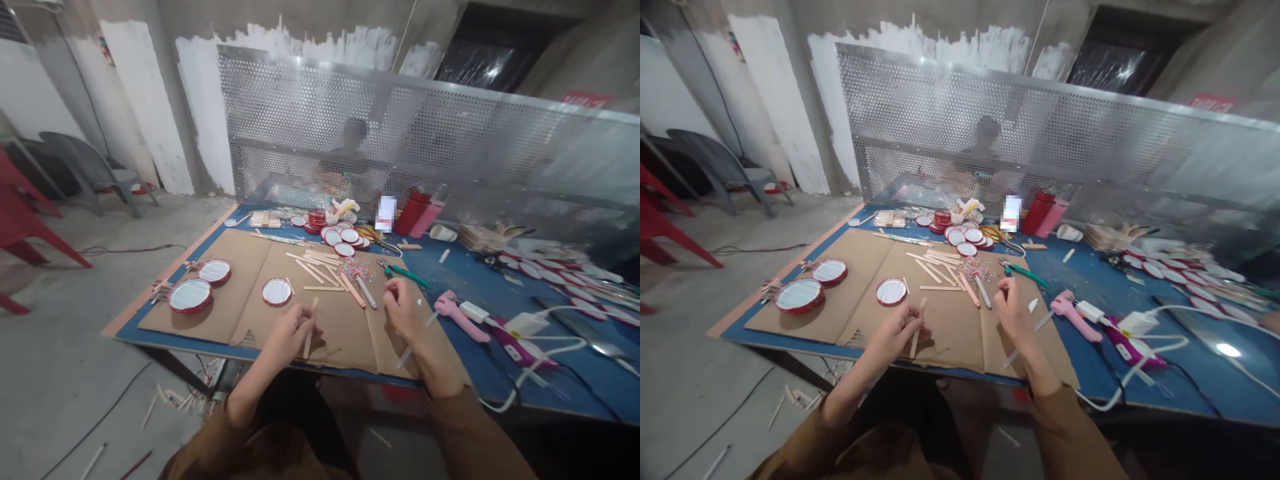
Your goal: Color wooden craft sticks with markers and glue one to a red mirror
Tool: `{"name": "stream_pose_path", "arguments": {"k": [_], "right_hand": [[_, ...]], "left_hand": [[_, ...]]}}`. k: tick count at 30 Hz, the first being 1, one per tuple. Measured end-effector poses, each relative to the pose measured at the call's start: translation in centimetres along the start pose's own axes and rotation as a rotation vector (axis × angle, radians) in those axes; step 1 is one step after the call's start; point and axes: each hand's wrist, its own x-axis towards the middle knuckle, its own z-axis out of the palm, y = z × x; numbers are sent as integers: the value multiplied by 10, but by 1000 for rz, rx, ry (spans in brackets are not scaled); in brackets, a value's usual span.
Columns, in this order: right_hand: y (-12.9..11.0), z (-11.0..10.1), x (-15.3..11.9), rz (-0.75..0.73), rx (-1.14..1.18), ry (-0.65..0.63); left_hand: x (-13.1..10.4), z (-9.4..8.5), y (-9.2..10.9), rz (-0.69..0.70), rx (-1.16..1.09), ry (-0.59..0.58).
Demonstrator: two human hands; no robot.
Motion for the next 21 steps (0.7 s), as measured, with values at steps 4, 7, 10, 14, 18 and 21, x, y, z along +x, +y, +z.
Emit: {"name": "stream_pose_path", "arguments": {"k": [4,7,10,14,18,21], "right_hand": [[-41,8,-21,346,1025,-111],[-70,19,-34,460,1390,-205],[-87,29,-40,426,1475,-189],[-98,39,-39,306,1292,-83],[-105,51,-44,61,831,139],[-107,60,-52,-137,641,352]], "left_hand": [[2,6,0,-82,-35,-31],[1,7,3,-99,-45,-26],[-1,8,6,-72,-30,-10],[-3,8,9,-69,-25,-6],[-4,11,15,-68,3,-1],[-5,12,17,-56,46,31]]}}
